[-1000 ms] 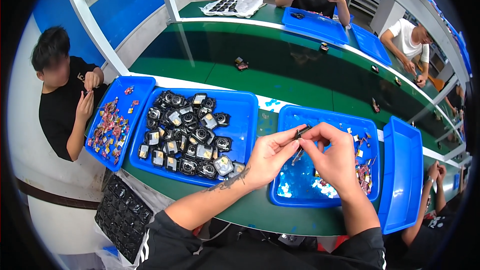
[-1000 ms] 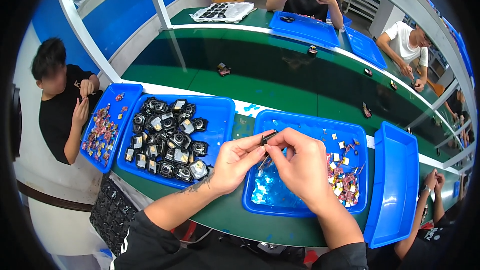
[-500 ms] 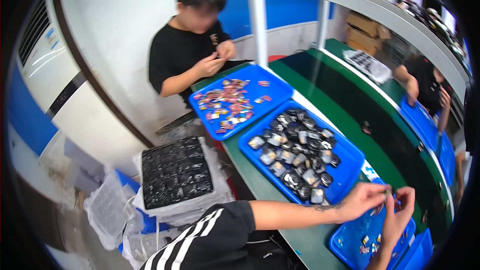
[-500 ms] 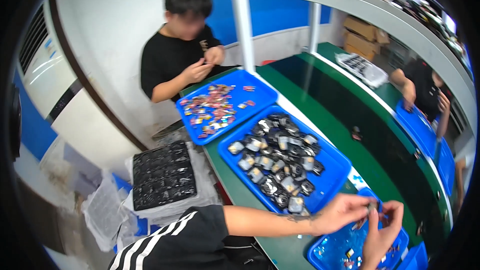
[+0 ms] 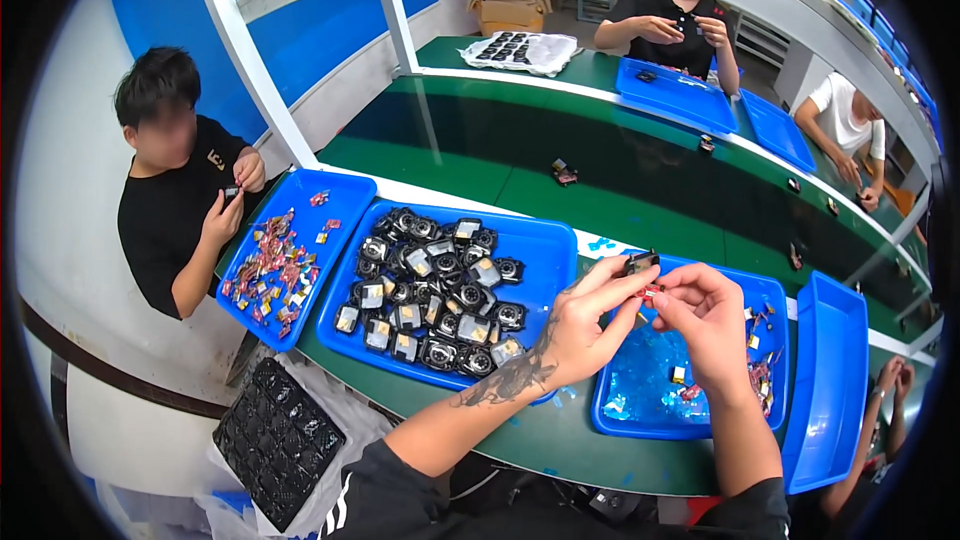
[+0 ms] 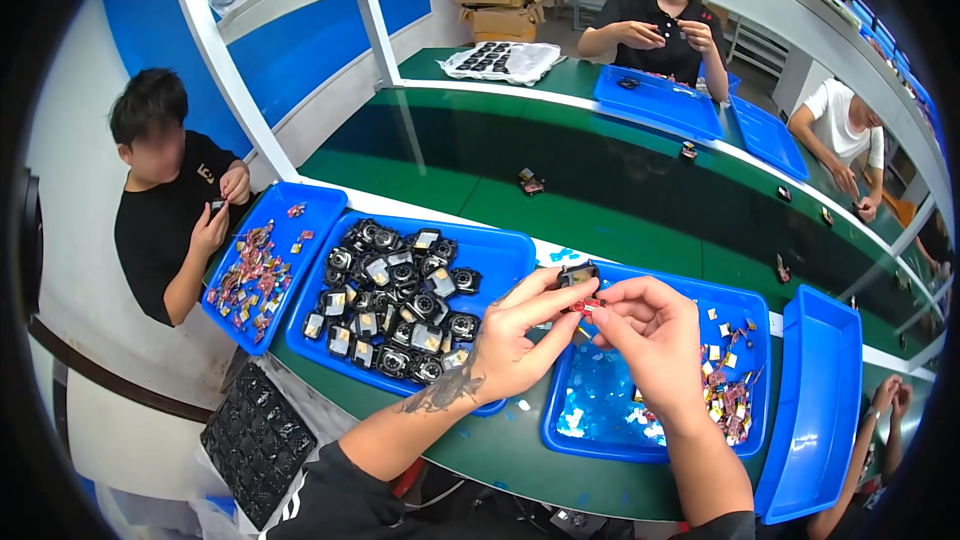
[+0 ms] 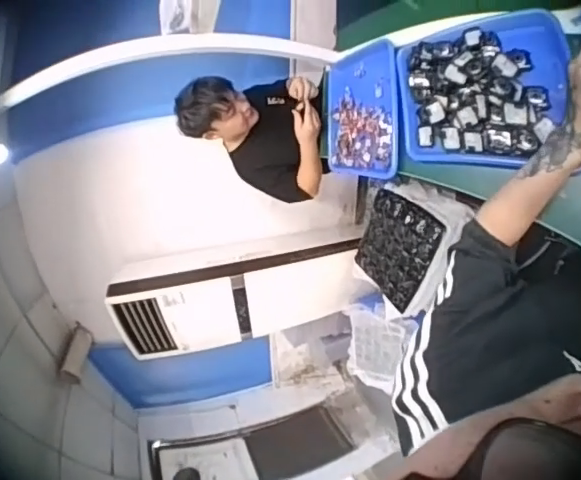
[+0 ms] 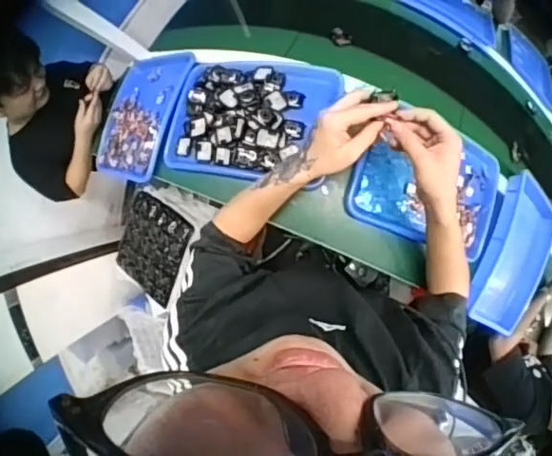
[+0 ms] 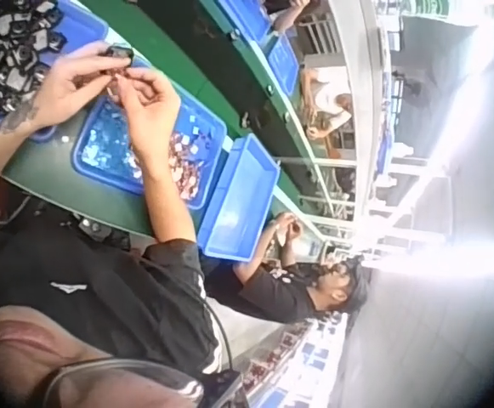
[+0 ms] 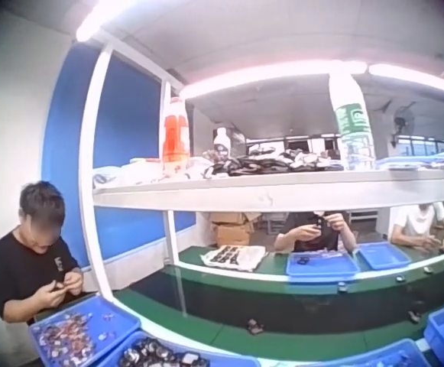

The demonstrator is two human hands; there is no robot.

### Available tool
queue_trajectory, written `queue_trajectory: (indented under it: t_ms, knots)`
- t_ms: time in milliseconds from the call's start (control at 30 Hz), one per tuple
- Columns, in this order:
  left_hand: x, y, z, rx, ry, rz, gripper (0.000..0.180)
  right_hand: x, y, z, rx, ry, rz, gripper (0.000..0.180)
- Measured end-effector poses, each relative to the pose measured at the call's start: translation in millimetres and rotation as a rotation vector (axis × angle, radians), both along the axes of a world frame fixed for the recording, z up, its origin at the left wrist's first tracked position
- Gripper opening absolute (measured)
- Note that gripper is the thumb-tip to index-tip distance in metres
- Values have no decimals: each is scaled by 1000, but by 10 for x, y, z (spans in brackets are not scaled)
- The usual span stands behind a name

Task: Assembling small electronic components and cutting a package open at a factory workbench.

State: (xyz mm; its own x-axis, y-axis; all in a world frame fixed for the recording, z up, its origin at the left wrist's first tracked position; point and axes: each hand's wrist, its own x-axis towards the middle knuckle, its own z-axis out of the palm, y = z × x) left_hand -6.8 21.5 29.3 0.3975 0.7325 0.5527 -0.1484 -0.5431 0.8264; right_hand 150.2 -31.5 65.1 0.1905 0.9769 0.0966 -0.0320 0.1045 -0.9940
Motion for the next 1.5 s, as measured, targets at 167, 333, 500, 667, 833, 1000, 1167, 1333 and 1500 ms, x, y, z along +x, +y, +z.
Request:
queue_trajectory:
  t_ms: [167, 333, 500, 667, 833, 1000, 1167, 1333, 1500]
  knots:
    - [-185, -54, -205, 294, 58, 181, 30, -87, -38, -78, 37, -88, 79, 11]
    - [118, -130, -115, 337, -16, -19, 18, 318, -240, -139, 59, -284, -11, 10]
    - [-86, -47, -120, -395, 185, -123, 22, 25, -15, -127, 124, -216, 38, 5]
    - [-38, 15, -122, -945, -189, -366, 31, -16, 49, -60, 64, -154, 20, 4]
    - [53, -33, -154, -894, -201, -294, 29, -10, -18, -59, 61, -133, -40, 12]
    - [87, -120, -216, -737, -235, -194, 29, -60, -51, -134, 145, -331, -125, 17]
    - [54, -173, -195, -594, -309, -164, 36, -130, -63, -75, 89, -197, -133, 23]
    - [36, -153, -177, -573, -350, -219, 41, -139, -32, -131, 161, -270, -141, 24]
    - [71, -144, -113, -567, -365, -252, 48, -144, -57, -120, 237, -368, -187, 26]
